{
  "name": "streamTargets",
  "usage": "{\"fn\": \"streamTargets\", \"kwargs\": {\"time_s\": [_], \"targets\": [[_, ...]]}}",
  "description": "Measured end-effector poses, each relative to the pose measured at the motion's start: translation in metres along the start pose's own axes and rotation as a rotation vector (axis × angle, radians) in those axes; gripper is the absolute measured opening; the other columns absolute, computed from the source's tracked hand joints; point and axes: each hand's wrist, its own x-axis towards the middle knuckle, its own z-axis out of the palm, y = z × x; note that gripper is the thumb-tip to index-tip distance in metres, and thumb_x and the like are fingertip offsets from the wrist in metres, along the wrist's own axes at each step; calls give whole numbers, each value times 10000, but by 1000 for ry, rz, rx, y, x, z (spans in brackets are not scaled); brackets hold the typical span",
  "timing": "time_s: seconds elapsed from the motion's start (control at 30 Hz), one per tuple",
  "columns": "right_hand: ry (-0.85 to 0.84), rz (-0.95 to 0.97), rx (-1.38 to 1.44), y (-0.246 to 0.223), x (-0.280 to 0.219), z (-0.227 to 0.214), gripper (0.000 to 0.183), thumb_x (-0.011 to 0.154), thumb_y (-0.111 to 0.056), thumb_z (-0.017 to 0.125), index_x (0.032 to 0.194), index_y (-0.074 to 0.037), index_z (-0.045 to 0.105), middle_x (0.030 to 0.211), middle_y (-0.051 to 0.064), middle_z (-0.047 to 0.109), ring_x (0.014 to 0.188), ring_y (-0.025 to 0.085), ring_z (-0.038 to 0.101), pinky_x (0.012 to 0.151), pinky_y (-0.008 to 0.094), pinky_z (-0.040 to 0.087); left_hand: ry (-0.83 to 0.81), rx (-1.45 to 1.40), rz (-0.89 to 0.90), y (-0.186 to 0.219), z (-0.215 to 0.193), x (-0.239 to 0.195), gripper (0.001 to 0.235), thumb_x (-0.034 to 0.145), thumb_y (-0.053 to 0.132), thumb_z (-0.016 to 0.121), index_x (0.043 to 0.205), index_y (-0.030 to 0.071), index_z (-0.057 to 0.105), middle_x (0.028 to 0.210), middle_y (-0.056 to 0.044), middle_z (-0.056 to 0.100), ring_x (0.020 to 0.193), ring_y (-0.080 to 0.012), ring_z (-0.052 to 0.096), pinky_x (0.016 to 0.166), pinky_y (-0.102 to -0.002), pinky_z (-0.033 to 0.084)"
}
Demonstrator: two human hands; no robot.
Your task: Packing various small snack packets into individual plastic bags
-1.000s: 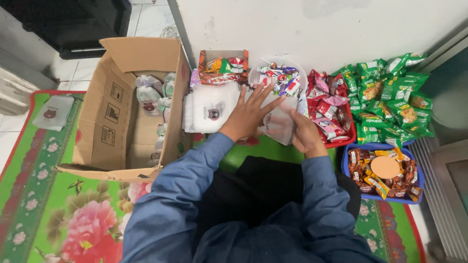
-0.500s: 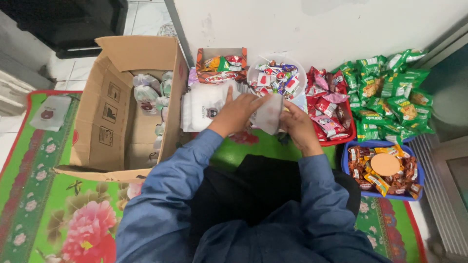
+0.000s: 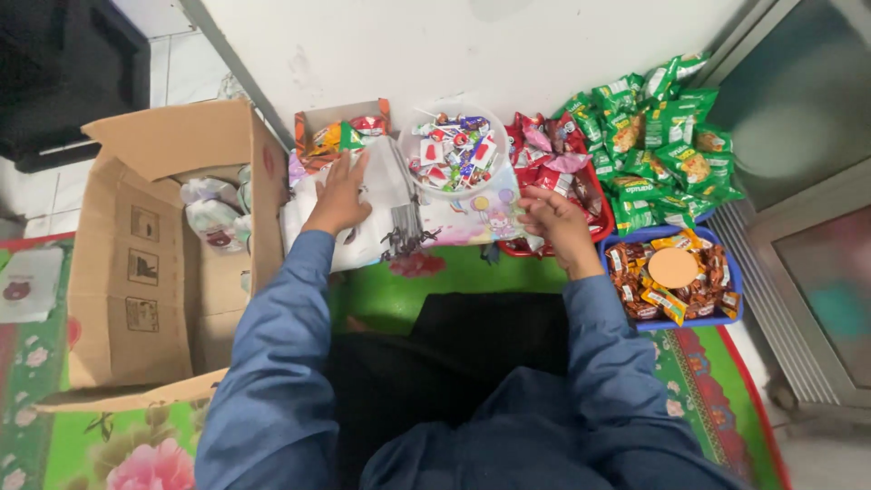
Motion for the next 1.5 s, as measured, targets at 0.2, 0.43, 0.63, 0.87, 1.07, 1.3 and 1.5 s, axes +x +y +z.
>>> {"fn": "streamTargets", "kwargs": {"time_s": [0.2, 0.43, 0.63, 0.87, 1.07, 1.3, 1.5], "targets": [[264, 85, 58, 37, 29, -116, 385, 1026, -128, 540, 1411, -119, 552, 1212, 78, 711, 924, 198, 754, 750, 329, 665, 346, -204, -82, 36, -6, -32, 1038, 808, -62, 664, 1665, 225, 152, 1687, -217, 70, 1544, -449, 117, 1179, -741, 141], [642, 180, 165, 145, 101, -253, 422, 966, -177, 651, 1376, -200, 555, 1249, 96, 617, 873, 324, 721, 700, 478, 693, 661, -271, -200, 45, 19, -34, 1076, 778, -149, 668, 1661, 197, 161, 1682, -196, 71, 1534, -467, 136, 1181, -737, 192], [702, 151, 80, 150, 129, -245, 627, 950, -162, 645, 1515, -267, 393, 1263, 72, 567, 747, 225, 695, 564, 387, 707, 1009, -432, -35, 67, 54, -75, 981, 750, -79, 617, 1638, 73, 228, 1653, -214, 192, 1528, -434, 204, 1227, -593, 191], [700, 220, -202, 143, 157, -237, 562, 905, -157, 747, 1430, -257, 570, 1230, 303, 606, 838, 460, 715, 621, 546, 649, 925, -525, -78, 92, 75, -141, 907, 808, -118, 603, 1610, 22, 206, 1630, -223, 257, 1494, -458, 198, 1212, -584, 182], [748, 178, -30, 123, 142, -222, 425, 903, -150, 725, 1321, -217, 682, 1276, 369, 556, 1069, 529, 633, 759, 642, 600, 815, -597, -149, 106, 66, -148, 862, 874, -109, 593, 1609, 77, 184, 1635, -168, 272, 1501, -382, 212, 1222, -554, 199], [759, -88, 248, 81, 71, -170, 321, 920, -108, 715, 1236, -155, 739, 989, 88, 685, 812, 181, 650, 673, 289, 598, 925, -532, 91, 116, 73, -136, 760, 843, -104, 625, 1542, -3, 345, 1556, -213, 404, 1439, -418, 364, 1177, -534, 312], [510, -158, 406, 52, 20, -121, 289, 948, -24, 660, 1231, -70, 702, 996, 76, 729, 888, 160, 753, 766, 291, 660, 784, -721, 256, 148, 67, -133, 345, 899, -81, 612, 1208, 49, 696, 1213, -133, 706, 1193, -313, 640, 1052, -458, 480]]}}
